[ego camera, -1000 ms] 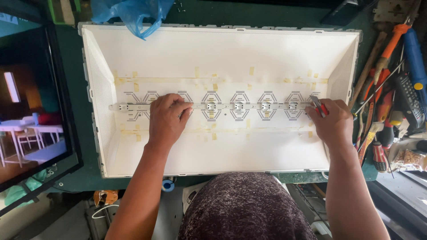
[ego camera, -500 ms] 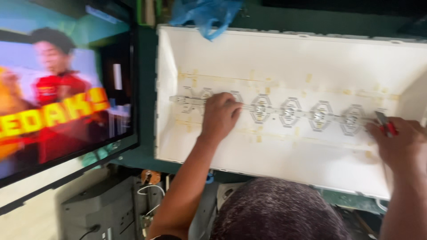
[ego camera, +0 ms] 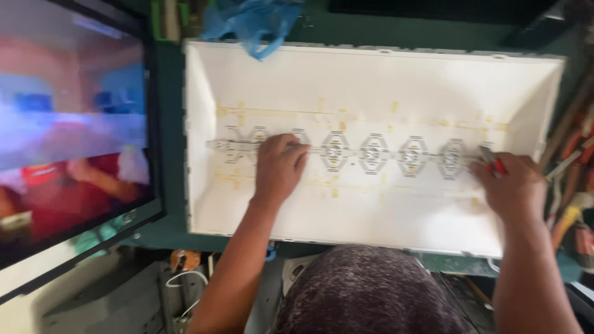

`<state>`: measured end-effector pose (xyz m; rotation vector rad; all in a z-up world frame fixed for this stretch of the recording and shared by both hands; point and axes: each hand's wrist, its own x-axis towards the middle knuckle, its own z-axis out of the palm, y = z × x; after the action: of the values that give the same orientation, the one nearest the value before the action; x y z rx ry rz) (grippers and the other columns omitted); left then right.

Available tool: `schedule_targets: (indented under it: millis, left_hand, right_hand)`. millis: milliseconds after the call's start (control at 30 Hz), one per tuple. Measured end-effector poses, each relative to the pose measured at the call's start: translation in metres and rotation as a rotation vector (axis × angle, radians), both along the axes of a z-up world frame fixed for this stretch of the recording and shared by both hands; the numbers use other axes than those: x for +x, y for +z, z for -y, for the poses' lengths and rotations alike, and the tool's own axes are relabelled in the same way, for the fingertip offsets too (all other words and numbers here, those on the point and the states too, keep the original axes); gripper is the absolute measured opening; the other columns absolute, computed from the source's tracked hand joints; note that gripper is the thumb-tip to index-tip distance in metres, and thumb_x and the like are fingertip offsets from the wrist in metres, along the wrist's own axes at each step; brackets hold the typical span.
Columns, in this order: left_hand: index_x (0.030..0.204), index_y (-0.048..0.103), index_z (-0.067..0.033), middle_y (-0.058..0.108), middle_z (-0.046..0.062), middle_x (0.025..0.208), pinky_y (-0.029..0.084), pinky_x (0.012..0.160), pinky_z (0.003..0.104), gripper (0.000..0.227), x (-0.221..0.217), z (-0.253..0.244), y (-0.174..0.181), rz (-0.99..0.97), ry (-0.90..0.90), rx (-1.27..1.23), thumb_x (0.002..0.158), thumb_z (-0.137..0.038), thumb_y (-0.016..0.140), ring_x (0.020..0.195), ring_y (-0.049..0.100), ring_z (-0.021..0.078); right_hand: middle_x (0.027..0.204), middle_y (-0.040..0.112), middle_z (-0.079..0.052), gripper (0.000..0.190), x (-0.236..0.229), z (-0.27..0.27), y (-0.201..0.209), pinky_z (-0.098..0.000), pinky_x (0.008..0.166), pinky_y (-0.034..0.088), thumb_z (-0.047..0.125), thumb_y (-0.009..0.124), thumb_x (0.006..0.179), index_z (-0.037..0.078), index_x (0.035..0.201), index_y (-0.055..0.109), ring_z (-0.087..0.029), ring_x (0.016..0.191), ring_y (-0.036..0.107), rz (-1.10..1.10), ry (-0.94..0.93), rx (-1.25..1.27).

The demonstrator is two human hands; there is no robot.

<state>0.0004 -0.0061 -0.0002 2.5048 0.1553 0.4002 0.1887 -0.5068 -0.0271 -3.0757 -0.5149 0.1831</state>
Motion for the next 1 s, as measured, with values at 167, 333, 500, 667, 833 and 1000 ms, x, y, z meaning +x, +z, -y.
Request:
schedule_targets:
  millis: [167, 333, 500, 667, 833, 1000]
  left_hand:
    - [0.105, 0.083, -0.0165, 0.066, 0.005, 0.109, 0.051, 0.089, 0.051, 0.015, 0.0, -0.001, -0.003, -0.018, 0.021, 0.064, 0.091, -0.011, 0.082, 0.101, 0.064, 0.0317]
    - [0.107, 0.085, -0.0188, 0.067, 0.004, 0.112, 0.052, 0.09, 0.05, 0.016, -0.002, 0.0, -0.007, -0.038, 0.021, 0.096, 0.092, -0.014, 0.084, 0.105, 0.065, 0.0305]
    - [0.105, 0.084, -0.0189, 0.068, 0.004, 0.111, 0.053, 0.09, 0.049, 0.016, 0.0, -0.001, -0.001, 0.019, 0.007, 0.102, 0.09, -0.011, 0.085, 0.102, 0.067, 0.03]
    - [0.101, 0.084, -0.0249, 0.069, 0.002, 0.103, 0.056, 0.091, 0.044, 0.016, 0.001, -0.007, -0.014, 0.054, -0.01, 0.143, 0.086, -0.02, 0.088, 0.097, 0.073, 0.0263]
    - [0.106, 0.085, -0.0268, 0.071, 0.0, 0.107, 0.057, 0.097, 0.042, 0.017, -0.005, -0.006, -0.02, 0.032, -0.027, 0.192, 0.09, -0.022, 0.09, 0.102, 0.074, 0.024]
    - [0.112, 0.087, -0.029, 0.072, -0.005, 0.111, 0.059, 0.099, 0.037, 0.017, -0.007, -0.003, -0.017, -0.028, 0.006, 0.274, 0.096, -0.023, 0.09, 0.102, 0.076, 0.0178]
  right_hand:
    - [0.098, 0.07, -0.011, 0.034, -0.001, -0.013, 0.009, -0.0417, 0.078, 0.054, 0.041, 0.09, 0.101, 0.011, 0.112, 0.082, -0.03, 0.084, 0.067, 0.056, 0.049, 0.151]
    - [0.099, 0.068, -0.011, 0.035, -0.003, -0.027, 0.036, -0.0444, 0.083, 0.051, 0.044, 0.086, 0.097, 0.013, 0.112, 0.079, -0.032, 0.089, 0.066, -0.078, -0.129, 0.168]
    - [0.094, 0.059, -0.002, 0.035, -0.011, -0.036, 0.086, -0.041, 0.088, 0.045, 0.049, 0.079, 0.1, 0.019, 0.115, 0.074, -0.025, 0.091, 0.057, -0.221, -0.458, 0.211]
    - [0.08, 0.072, -0.016, 0.044, -0.034, 0.028, 0.067, -0.043, 0.062, 0.06, 0.035, 0.088, 0.096, 0.011, 0.129, 0.072, -0.029, 0.061, 0.073, -0.155, -0.652, 0.382]
    - [0.084, 0.071, -0.021, 0.04, -0.062, 0.051, 0.063, -0.0483, 0.068, 0.058, 0.038, 0.091, 0.088, 0.011, 0.113, 0.076, -0.039, 0.075, 0.074, -0.112, -0.714, 0.383]
    - [0.088, 0.07, -0.014, 0.04, -0.08, 0.037, 0.074, -0.0425, 0.074, 0.063, 0.04, 0.093, 0.082, 0.014, 0.11, 0.08, -0.032, 0.076, 0.075, -0.173, -0.767, 0.472]
